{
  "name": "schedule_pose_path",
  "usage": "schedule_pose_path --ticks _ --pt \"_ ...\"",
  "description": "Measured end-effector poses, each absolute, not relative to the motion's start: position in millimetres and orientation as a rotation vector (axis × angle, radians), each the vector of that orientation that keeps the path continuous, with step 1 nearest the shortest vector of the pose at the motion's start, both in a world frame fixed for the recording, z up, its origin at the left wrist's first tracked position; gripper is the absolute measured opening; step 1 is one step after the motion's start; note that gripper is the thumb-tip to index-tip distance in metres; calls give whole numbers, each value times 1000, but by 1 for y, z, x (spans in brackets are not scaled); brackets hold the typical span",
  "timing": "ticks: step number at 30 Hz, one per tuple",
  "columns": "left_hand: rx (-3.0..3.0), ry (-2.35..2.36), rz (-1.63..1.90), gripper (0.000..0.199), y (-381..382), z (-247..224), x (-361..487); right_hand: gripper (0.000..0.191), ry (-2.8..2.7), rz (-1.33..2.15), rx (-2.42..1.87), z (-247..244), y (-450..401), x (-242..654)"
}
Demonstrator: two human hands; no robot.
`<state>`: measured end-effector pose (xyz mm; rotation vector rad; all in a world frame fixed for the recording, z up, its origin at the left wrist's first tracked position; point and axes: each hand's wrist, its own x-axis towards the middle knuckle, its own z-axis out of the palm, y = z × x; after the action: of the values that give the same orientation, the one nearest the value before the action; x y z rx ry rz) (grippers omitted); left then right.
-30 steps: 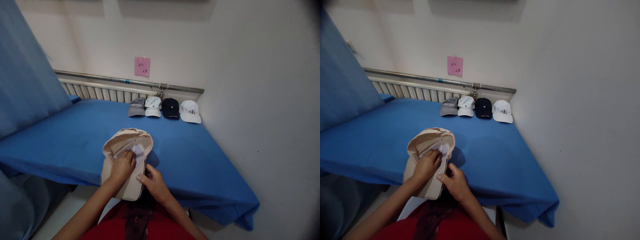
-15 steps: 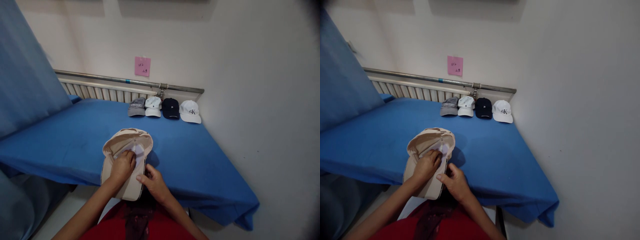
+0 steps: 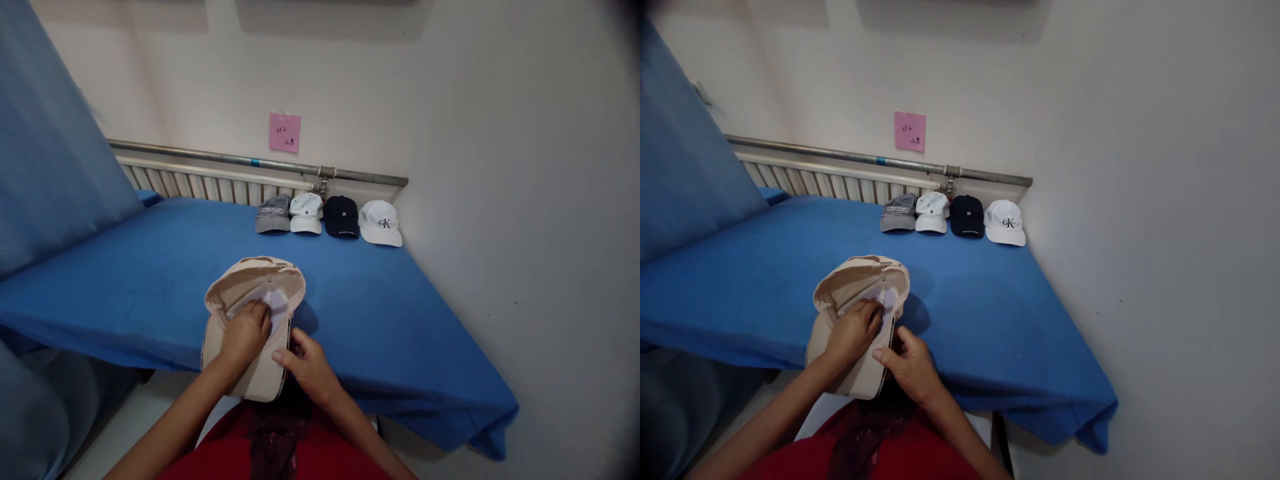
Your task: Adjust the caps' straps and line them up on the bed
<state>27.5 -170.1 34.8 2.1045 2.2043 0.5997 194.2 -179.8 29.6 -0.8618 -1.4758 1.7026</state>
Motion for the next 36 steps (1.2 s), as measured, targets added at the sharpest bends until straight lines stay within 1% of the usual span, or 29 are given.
schedule_pose_path --ticks 6,14,28,36 --pt "2123 2191 608 25 -170 34 27 27 -1493 1689 -873 30 -180 194" --pt "2132 2193 632 27 -171 33 27 27 -1490 1693 -865 30 -180 194" --pt "2135 2190 635 24 -170 32 26 31 -1485 1705 -870 29 -179 194" --pt "2120 2203 631 22 -171 34 27 29 -1487 1703 -860 28 -179 194"
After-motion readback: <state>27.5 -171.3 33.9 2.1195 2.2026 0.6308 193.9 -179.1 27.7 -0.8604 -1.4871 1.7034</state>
